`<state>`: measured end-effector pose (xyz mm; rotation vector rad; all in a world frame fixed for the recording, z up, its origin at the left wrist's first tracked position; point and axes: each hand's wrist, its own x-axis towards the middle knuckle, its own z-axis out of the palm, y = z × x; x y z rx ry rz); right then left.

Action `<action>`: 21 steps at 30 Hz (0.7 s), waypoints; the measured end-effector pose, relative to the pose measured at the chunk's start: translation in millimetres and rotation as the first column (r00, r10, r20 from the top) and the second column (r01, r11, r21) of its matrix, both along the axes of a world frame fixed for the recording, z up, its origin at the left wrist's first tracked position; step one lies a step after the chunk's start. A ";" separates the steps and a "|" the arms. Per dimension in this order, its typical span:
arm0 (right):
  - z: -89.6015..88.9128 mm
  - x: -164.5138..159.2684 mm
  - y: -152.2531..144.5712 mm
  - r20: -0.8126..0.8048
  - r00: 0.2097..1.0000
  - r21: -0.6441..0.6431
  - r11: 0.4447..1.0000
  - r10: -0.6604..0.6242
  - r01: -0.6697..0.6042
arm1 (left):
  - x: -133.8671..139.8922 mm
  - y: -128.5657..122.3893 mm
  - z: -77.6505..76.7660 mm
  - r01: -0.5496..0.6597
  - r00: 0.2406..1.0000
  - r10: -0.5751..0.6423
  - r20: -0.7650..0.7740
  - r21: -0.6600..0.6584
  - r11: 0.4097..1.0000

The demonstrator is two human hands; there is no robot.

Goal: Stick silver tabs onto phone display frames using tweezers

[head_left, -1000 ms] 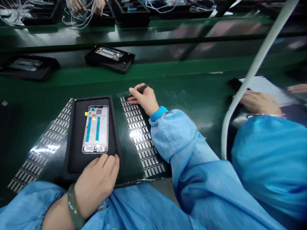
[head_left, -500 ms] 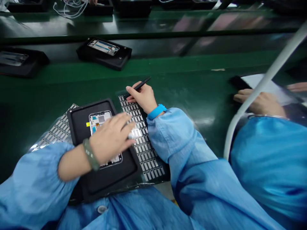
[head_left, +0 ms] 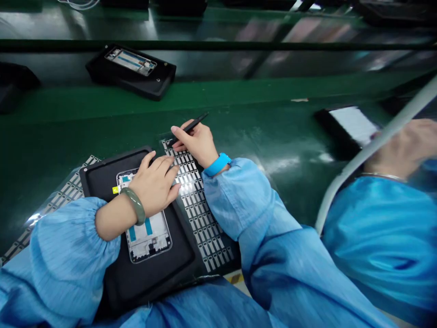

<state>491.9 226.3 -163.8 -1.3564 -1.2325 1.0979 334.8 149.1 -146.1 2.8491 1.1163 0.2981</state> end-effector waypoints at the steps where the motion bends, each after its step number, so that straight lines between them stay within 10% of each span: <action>1: 0.8 0.8 0.2 -0.019 1.000 -0.018 1.000 -0.012 0.011 | 0.2 0.1 0.1 -0.001 1.000 0.001 0.002 0.000 1.000; 21: 9.0 0.0 3.3 -0.069 0.996 -0.151 0.988 -0.054 0.043 | 5.9 -1.3 4.3 -0.025 1.000 0.025 -0.003 -0.007 1.000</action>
